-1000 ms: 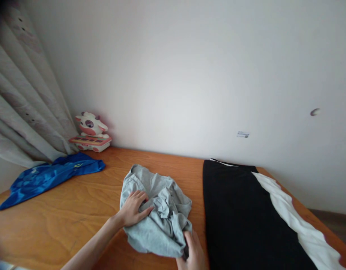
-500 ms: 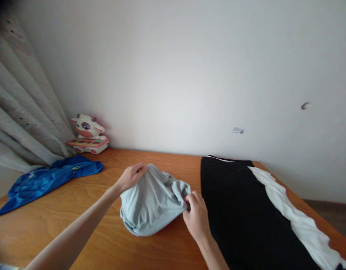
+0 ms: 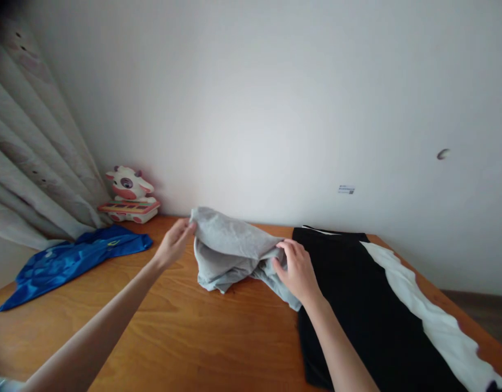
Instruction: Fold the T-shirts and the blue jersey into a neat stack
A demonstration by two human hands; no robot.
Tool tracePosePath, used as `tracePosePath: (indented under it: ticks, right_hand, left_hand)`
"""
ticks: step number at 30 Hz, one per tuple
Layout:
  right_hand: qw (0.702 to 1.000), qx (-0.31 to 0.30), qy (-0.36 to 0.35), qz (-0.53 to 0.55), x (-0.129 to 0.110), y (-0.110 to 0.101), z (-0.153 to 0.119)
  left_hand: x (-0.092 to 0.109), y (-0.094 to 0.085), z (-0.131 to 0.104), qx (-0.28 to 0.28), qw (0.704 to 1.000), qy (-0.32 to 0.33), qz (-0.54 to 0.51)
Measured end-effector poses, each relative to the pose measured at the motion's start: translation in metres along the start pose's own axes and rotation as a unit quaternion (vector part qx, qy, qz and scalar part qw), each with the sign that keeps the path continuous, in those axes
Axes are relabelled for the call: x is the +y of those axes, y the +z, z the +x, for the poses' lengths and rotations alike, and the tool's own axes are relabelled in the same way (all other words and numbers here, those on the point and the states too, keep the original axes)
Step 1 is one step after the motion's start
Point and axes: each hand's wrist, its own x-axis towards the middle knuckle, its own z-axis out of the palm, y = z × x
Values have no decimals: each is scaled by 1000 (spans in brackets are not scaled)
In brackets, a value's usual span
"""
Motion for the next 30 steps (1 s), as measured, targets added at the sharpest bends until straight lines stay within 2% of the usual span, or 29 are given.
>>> tracePosePath:
  ticks: [1, 3, 6, 9, 12, 14, 15, 16, 18, 20, 21, 23, 25, 28, 30]
  right_hand:
    - [999, -38, 18, -6, 6, 9, -14]
    - [993, -100, 51, -21, 18, 27, -39]
    - [982, -163, 95, -13, 34, 47, -65]
    - [972, -194, 131, 7, 42, 57, -72]
    - [967, -208, 143, 30, 37, 57, -66]
    - [968, -202, 136, 52, 26, 53, -58]
    - [969, -198, 128, 67, 18, 51, -54]
    - [969, -199, 118, 87, 10, 48, -50]
    - [961, -219, 95, 135, -6, 43, -42]
    - [945, -241, 91, 203, -15, 40, -37]
    - [936, -229, 108, 244, -17, 38, -37]
    - [912, -153, 184, 335, -12, 32, -37]
    - [880, -65, 260, 392, 0, 19, -37]
    - [841, 20, 314, 441, 18, -11, -33]
    - [811, 92, 331, 473, 19, -31, -27]
  left_hand:
    - [-13, 7, -18, -68, 997, -10, 33]
    - [-37, 22, -50, -162, 982, -42, 84]
    - [-56, 42, -80, -221, 963, -85, 130]
    - [-55, 56, -83, -255, 955, -79, 131]
    - [-30, 65, -73, -251, 959, -57, 116]
    - [1, 67, -71, -233, 970, -9, 72]
    - [20, 68, -72, -240, 969, 36, 33]
    - [39, 68, -74, -271, 959, 88, -4]
    - [71, 68, -82, -354, 913, 193, -55]
    - [89, 70, -89, -382, 886, 255, -57]
    - [91, 71, -93, -377, 886, 267, -45]
    - [78, 74, -99, -336, 907, 254, -7]
    - [52, 76, -104, -272, 940, 202, 35]
    - [6, 83, -111, -181, 975, 74, 102]
    - [-16, 91, -117, -169, 976, -16, 139]
